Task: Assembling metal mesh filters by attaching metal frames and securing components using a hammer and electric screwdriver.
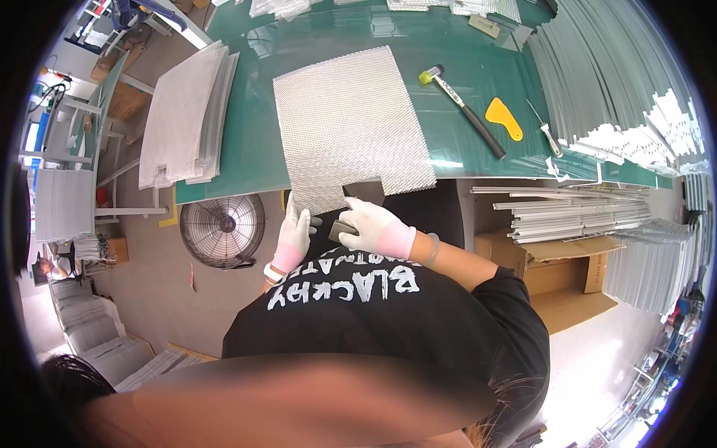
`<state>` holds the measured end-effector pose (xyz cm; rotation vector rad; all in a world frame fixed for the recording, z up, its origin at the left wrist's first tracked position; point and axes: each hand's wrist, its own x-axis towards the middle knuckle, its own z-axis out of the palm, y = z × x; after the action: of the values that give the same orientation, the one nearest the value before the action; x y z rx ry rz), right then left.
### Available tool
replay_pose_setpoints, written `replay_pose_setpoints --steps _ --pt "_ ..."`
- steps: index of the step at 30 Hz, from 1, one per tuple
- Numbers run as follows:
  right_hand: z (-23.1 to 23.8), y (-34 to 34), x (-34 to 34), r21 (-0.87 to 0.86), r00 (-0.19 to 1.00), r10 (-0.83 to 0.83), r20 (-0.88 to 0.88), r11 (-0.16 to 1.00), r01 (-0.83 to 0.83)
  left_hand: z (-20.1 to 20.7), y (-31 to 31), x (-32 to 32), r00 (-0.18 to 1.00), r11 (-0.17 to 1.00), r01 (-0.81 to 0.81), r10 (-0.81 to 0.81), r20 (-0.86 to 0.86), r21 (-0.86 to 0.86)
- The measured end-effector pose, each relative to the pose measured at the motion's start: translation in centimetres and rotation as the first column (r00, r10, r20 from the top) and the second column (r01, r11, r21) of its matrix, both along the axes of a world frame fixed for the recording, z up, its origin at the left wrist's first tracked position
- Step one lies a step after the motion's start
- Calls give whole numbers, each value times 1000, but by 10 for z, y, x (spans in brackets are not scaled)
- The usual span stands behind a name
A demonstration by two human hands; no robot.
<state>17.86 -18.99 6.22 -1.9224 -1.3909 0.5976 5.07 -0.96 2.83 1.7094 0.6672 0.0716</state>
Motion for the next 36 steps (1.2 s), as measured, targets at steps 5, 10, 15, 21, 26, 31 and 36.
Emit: replay_pose_setpoints --steps 5,10,15,21,26,31,36 --pt "50 -29 27 -195 937 207 -283 944 -267 1 17 -10 997 990 -73 76 22 -122" --pt "70 -52 96 154 737 -250 -628 888 434 6 41 -10 987 975 -157 158 -5 -160" --pt "-11 -34 202 263 511 -331 -793 571 778 35 39 15 994 769 -69 108 -23 636" --pt "7 -11 223 137 391 -322 -862 595 792 25 64 61 982 537 -134 -43 185 833" --pt "11 -11 230 -74 469 -503 -726 735 674 2 62 78 993 468 -91 -19 113 879" --pt "19 -2 217 -32 616 -524 -588 777 629 5 58 80 985 483 -94 -82 151 871" --pt "36 5 207 -52 776 -525 -349 838 544 9 60 73 989 450 13 -140 56 893"
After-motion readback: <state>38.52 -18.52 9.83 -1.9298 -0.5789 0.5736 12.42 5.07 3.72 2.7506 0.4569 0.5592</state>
